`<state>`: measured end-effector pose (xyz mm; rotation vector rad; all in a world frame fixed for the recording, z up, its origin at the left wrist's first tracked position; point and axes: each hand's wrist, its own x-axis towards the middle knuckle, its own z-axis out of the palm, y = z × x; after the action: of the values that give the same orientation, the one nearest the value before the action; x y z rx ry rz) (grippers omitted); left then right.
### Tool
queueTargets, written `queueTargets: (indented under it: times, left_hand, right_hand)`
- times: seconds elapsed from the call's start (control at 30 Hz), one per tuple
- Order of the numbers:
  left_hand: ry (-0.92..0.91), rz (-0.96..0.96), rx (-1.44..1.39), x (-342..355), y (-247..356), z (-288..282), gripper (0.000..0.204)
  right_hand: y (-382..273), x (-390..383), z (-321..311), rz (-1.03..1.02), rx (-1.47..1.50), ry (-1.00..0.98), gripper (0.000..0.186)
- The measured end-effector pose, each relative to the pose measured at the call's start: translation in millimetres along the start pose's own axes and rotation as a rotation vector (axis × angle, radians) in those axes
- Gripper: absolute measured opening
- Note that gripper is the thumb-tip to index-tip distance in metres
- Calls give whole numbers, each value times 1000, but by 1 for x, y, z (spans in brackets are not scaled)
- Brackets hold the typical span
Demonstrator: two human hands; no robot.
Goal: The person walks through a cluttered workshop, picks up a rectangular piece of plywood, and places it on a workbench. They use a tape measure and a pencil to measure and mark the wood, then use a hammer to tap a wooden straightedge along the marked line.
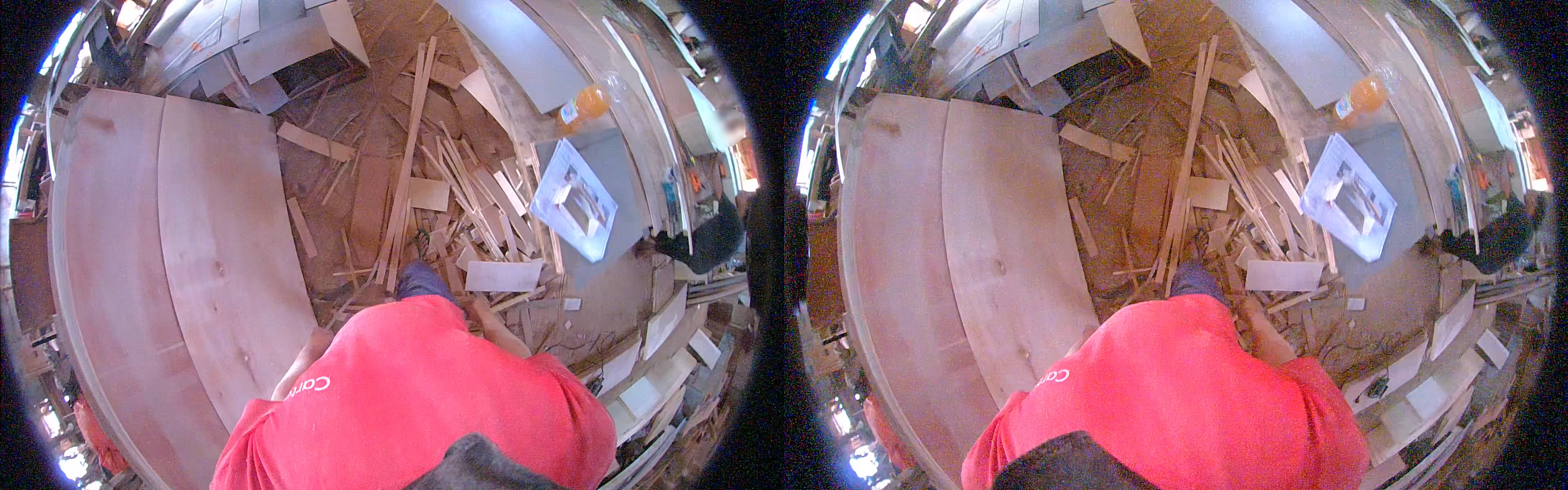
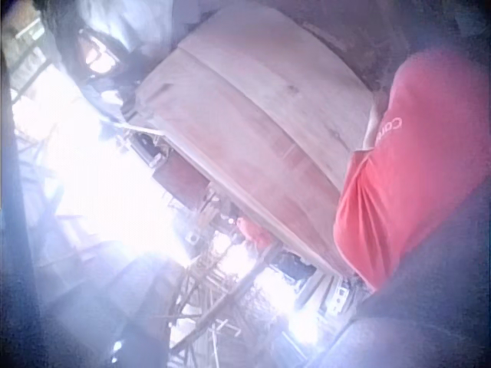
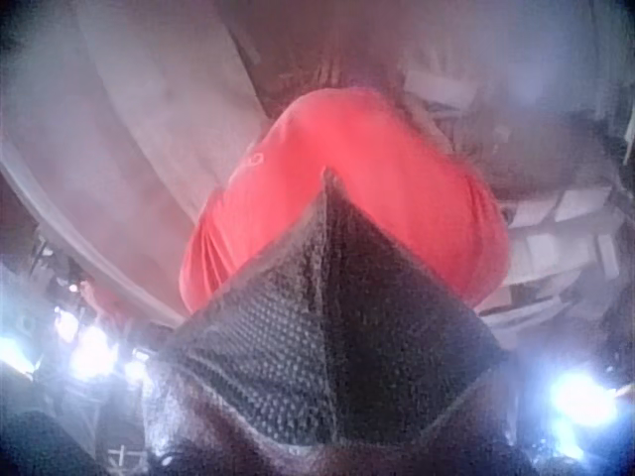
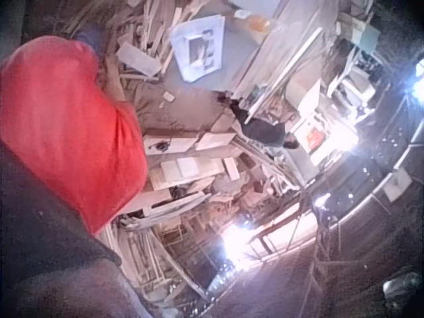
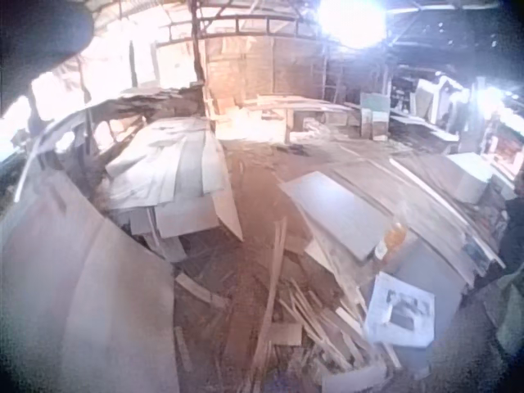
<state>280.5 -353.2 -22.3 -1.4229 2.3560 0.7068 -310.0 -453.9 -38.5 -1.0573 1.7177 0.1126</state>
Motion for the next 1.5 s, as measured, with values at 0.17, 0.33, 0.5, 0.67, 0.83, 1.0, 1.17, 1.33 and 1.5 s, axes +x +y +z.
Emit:
queueTargets:
  times: [0.17, 0.33, 0.5, 0.67, 0.83, 1.0, 1.17, 1.33, 1.5]
  left_hand:
    - [-65, -856, -856, 58, -6, -130, 33]
    - [82, -925, -1243, 173, 12, -377, 72]
    - [49, -1112, -1366, 203, -36, -326, 112]
    - [9, -1338, -1115, 242, -75, -304, 106]
    - [-144, -852, -886, 297, -158, -277, 92]
    - [-296, -744, -1003, 410, -279, -385, 78]
    - [240, -369, -504, 507, -401, -532, 52]
    - [398, -742, -988, 587, -413, -693, 42]
    - [378, -508, -628, 644, -389, -681, 26]
  right_hand:
    - [-205, 29, -110, -339, -171, 34, 36]
    - [-306, 75, -191, -375, -88, 126, 34]
    - [-383, 115, -222, -528, -21, 43, 32]
    - [-437, 120, -254, -463, 58, 62, 32]
    - [-478, 148, -283, -458, 121, 73, 33]
    - [-602, 145, -335, -423, 141, 367, 32]
    - [-705, 182, -379, -573, -57, 538, 31]
    - [-765, 218, -431, -675, -221, 761, 34]
    - [-798, 289, -523, -627, -197, 1035, 40]
